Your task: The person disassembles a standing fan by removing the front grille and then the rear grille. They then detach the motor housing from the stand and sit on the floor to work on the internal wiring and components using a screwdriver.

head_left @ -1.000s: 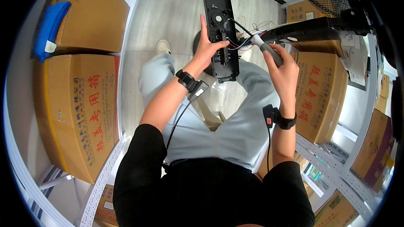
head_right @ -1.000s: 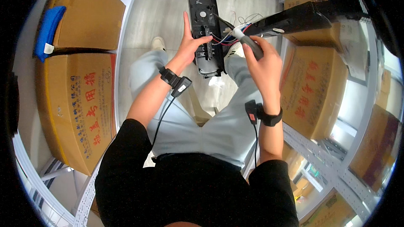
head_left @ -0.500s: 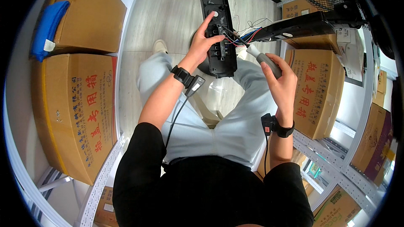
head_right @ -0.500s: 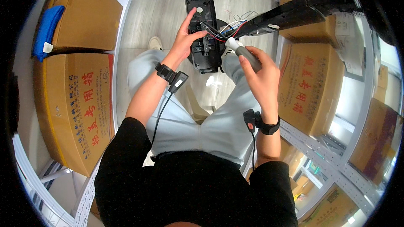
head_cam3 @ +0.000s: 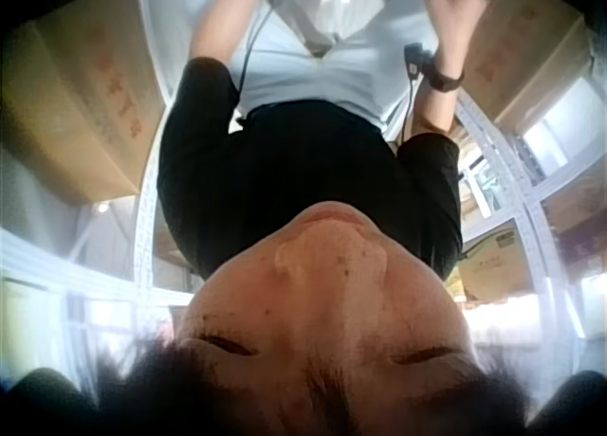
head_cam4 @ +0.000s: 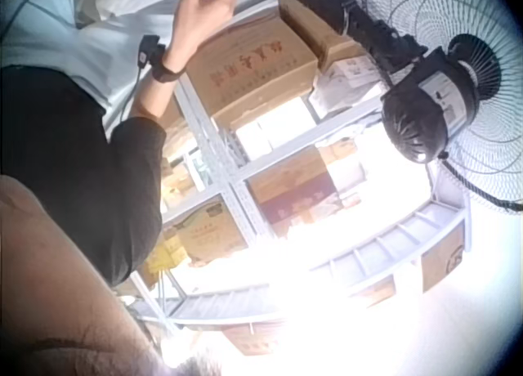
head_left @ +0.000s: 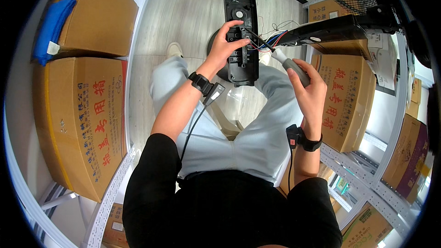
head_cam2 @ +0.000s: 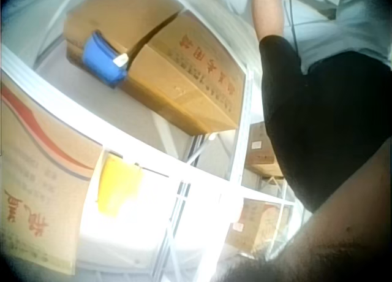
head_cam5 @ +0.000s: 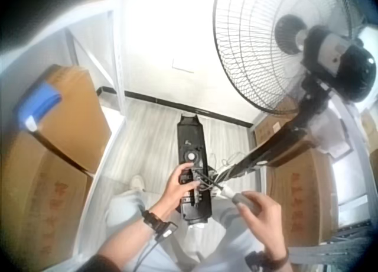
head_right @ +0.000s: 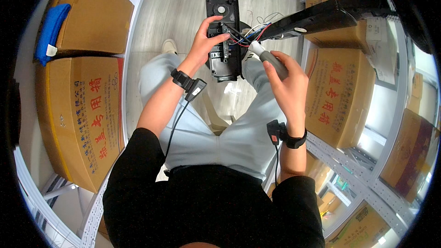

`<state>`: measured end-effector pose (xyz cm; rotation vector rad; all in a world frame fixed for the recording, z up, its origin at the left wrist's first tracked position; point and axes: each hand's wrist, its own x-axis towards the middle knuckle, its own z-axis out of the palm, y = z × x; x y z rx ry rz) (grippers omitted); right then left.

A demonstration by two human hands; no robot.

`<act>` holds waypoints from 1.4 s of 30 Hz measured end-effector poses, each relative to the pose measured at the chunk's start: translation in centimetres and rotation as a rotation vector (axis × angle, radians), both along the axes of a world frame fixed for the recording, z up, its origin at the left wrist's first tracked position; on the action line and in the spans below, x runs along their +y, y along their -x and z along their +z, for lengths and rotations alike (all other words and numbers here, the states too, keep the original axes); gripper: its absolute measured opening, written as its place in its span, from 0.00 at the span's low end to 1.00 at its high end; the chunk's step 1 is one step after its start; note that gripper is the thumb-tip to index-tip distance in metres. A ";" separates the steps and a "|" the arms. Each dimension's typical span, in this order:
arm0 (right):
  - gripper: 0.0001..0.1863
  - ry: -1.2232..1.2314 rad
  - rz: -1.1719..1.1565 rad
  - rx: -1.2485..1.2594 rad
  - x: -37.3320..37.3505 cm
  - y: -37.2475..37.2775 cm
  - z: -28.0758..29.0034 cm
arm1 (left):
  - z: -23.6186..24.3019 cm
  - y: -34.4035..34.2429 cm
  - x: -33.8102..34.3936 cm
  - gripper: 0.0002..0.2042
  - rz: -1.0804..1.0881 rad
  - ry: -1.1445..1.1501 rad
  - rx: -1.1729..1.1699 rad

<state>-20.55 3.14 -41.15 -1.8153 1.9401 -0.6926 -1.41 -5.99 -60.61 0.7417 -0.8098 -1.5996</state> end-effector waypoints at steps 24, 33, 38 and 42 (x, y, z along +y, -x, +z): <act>0.17 -0.050 -0.011 -0.012 0.0 0.2 0.0 | -1.2 0.6 -0.2 0.08 0.087 0.001 -0.092; 0.17 0.025 0.059 0.008 0.0 0.3 -0.3 | -1.0 0.7 -0.2 0.08 0.066 0.019 -0.080; 0.17 0.093 0.141 0.109 -0.4 0.8 0.6 | -0.8 0.4 -0.1 0.08 0.027 0.064 -0.099; 0.17 0.085 0.135 0.109 -0.6 1.1 0.7 | -0.5 0.5 0.1 0.08 0.001 0.000 -0.049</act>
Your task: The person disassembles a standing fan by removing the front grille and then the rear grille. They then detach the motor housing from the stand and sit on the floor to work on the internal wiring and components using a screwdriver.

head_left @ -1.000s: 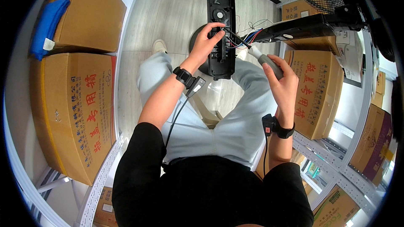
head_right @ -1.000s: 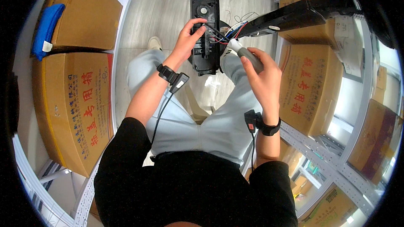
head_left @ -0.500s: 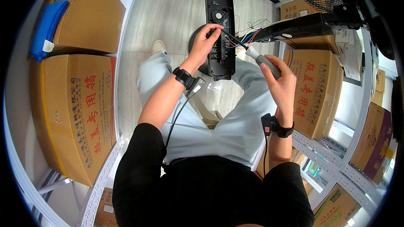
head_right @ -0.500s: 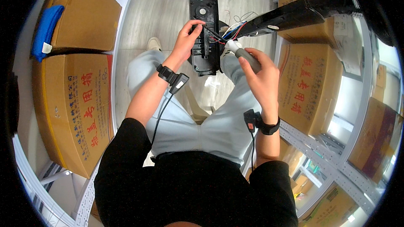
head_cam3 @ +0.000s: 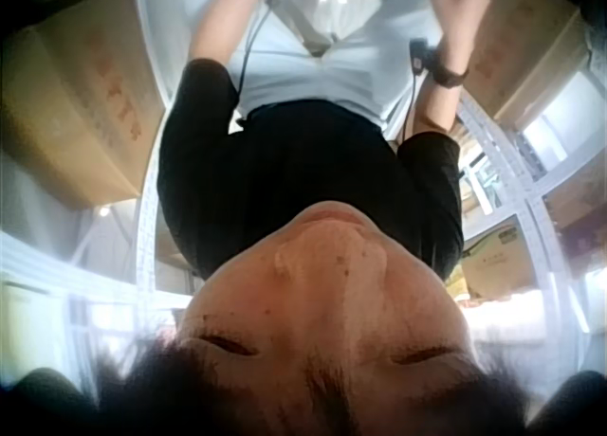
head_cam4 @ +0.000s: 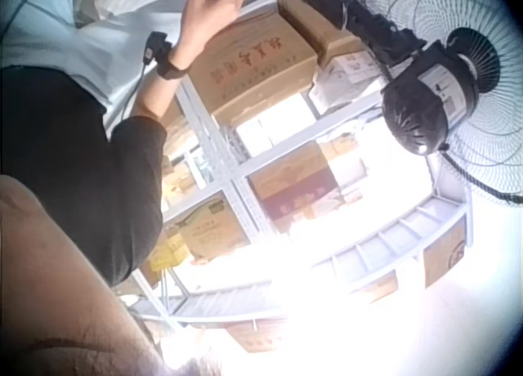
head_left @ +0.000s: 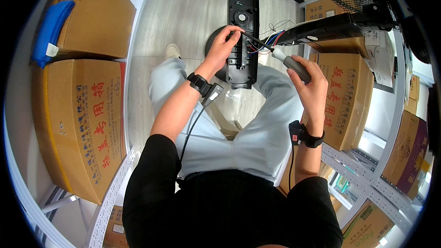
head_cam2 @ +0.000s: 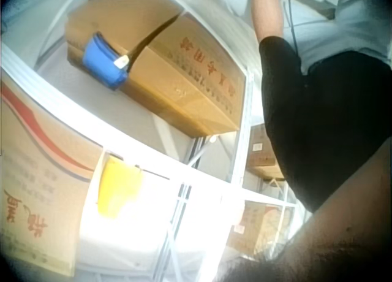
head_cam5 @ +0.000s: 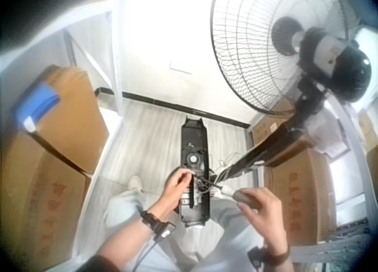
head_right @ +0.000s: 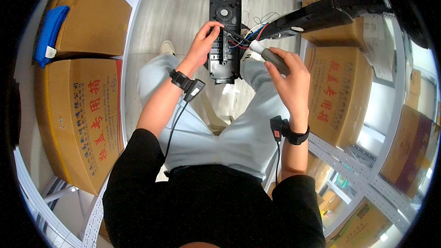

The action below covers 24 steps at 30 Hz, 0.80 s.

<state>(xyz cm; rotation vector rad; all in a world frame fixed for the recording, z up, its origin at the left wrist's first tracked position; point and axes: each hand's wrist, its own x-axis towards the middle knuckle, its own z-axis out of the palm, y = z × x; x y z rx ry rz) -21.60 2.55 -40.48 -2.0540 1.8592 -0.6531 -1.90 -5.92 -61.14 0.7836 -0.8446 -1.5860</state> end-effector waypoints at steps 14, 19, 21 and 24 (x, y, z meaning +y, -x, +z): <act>0.17 -0.091 -0.088 -0.086 0.0 -0.4 -0.3 | -0.8 0.3 -0.1 0.07 0.045 0.035 0.002; 0.17 0.009 -0.013 -0.031 0.1 -0.5 -0.1 | -0.5 0.2 -0.1 0.07 0.022 0.059 -0.003; 0.17 0.114 0.053 0.031 0.1 -0.6 0.0 | -0.6 0.3 -0.1 0.07 0.033 0.091 -0.032; 0.17 0.160 0.091 0.075 0.0 -0.6 0.1 | -0.7 0.2 -0.2 0.08 0.038 0.115 -0.069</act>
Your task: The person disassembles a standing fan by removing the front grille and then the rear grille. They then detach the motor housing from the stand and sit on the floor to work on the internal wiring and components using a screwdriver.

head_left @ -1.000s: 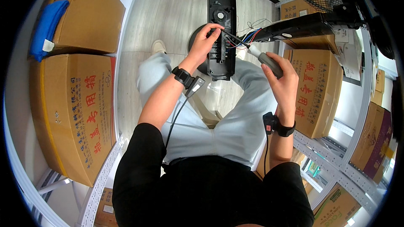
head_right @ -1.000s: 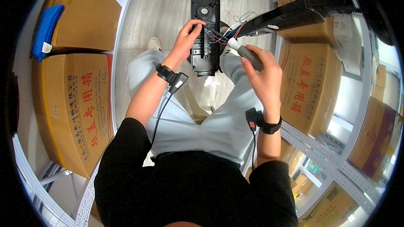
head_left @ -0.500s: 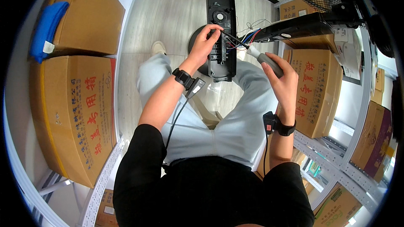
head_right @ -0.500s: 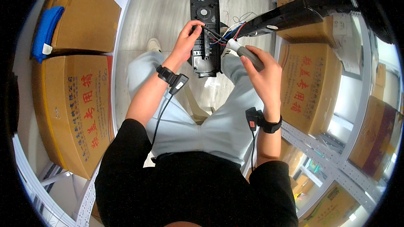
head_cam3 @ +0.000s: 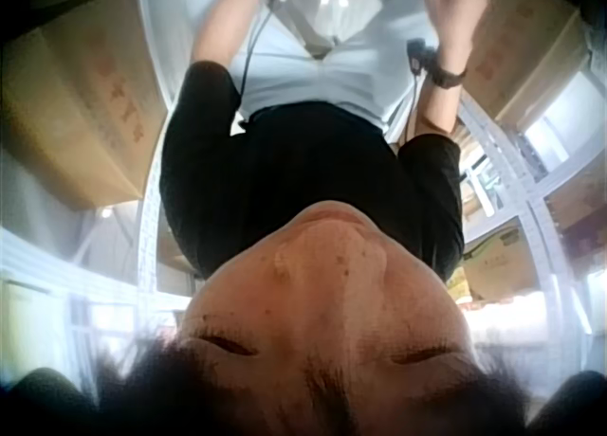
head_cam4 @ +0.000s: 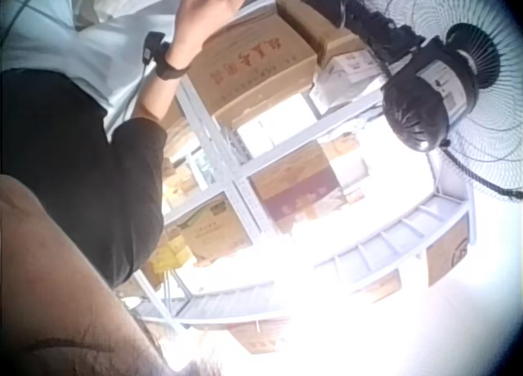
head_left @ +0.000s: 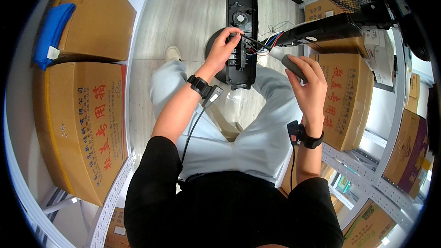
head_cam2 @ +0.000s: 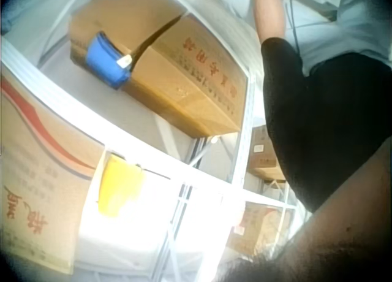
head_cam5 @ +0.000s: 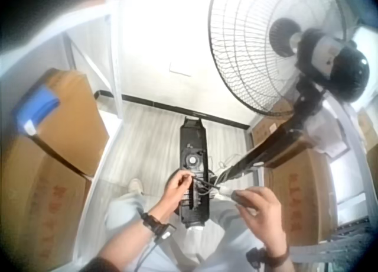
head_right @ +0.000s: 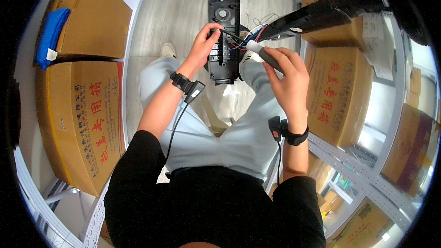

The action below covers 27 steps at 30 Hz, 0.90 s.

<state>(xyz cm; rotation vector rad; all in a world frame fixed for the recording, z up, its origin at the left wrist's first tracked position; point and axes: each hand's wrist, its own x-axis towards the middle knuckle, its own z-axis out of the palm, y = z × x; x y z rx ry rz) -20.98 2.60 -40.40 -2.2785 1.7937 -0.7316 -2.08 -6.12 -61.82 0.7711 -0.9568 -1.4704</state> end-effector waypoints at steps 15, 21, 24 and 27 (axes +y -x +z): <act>0.16 0.006 0.000 0.055 -1.8 -1.2 1.1 | 1.2 0.0 0.2 0.32 0.020 0.069 -0.042; 0.15 0.030 0.032 0.113 -2.4 -2.2 1.3 | 0.9 0.0 0.1 0.32 0.038 0.071 -0.105; 0.15 0.029 0.040 0.136 -2.5 -2.5 1.3 | 0.8 0.0 0.0 0.32 0.044 0.074 -0.111; 0.14 0.055 0.068 0.160 -2.7 -2.5 1.1 | 1.1 0.0 0.1 0.32 0.068 0.127 -0.160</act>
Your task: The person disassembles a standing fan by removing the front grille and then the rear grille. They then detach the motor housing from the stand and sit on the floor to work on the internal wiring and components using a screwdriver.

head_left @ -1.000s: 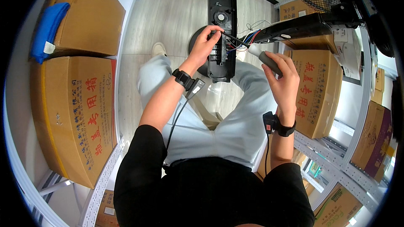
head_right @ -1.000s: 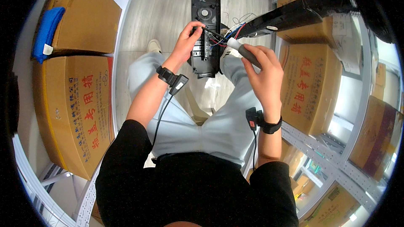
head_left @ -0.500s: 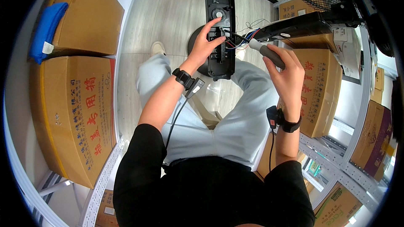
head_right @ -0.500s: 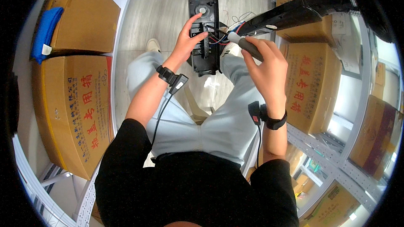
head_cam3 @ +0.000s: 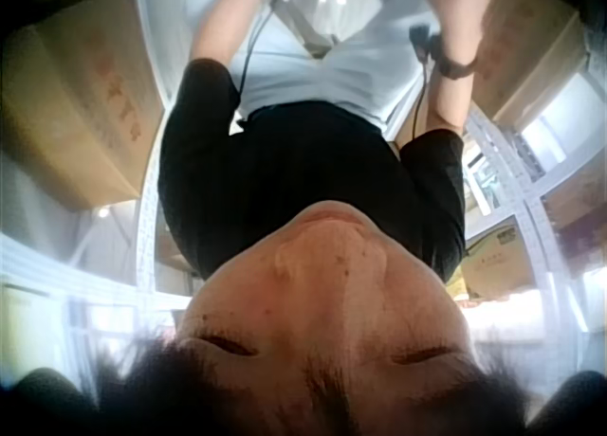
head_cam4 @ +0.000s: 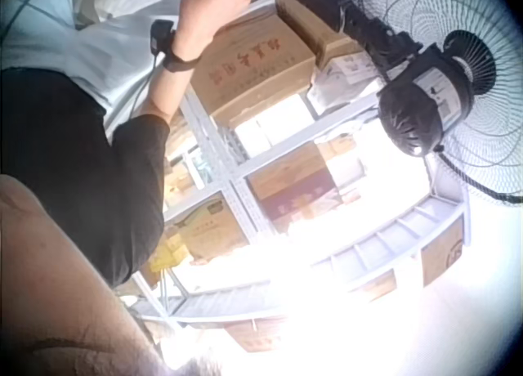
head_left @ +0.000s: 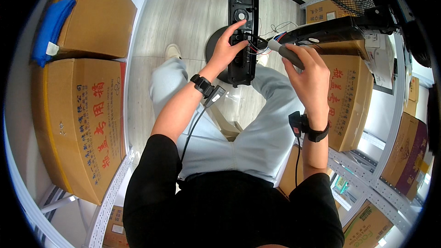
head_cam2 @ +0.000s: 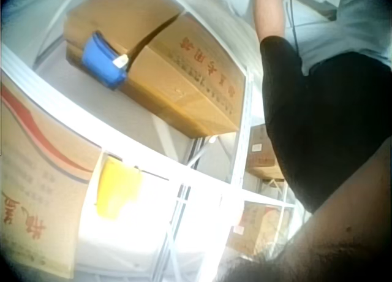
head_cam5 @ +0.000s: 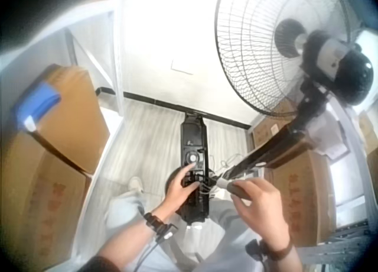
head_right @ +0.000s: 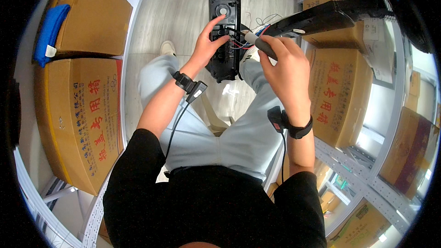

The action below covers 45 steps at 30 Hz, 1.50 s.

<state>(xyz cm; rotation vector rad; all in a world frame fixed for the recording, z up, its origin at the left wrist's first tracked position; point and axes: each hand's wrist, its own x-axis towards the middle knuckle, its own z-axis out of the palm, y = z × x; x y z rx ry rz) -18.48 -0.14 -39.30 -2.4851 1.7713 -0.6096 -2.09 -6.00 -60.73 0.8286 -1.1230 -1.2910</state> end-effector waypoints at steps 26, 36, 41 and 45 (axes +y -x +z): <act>0.19 -0.209 0.028 0.128 -3.3 -1.1 2.3 | 0.3 -0.2 0.2 0.32 0.009 -0.067 -0.016; 0.17 -0.123 0.038 -0.009 -3.6 -0.9 2.1 | -0.4 -0.2 -0.3 0.33 0.064 -0.038 -0.025; 0.17 -0.195 -0.188 0.169 -4.4 -1.4 1.9 | -0.4 -0.1 -0.2 0.33 0.059 -0.058 -0.008; 0.17 -0.082 -0.005 -0.069 -3.6 -1.0 1.6 | -0.6 0.1 -0.2 0.33 0.053 -0.071 0.014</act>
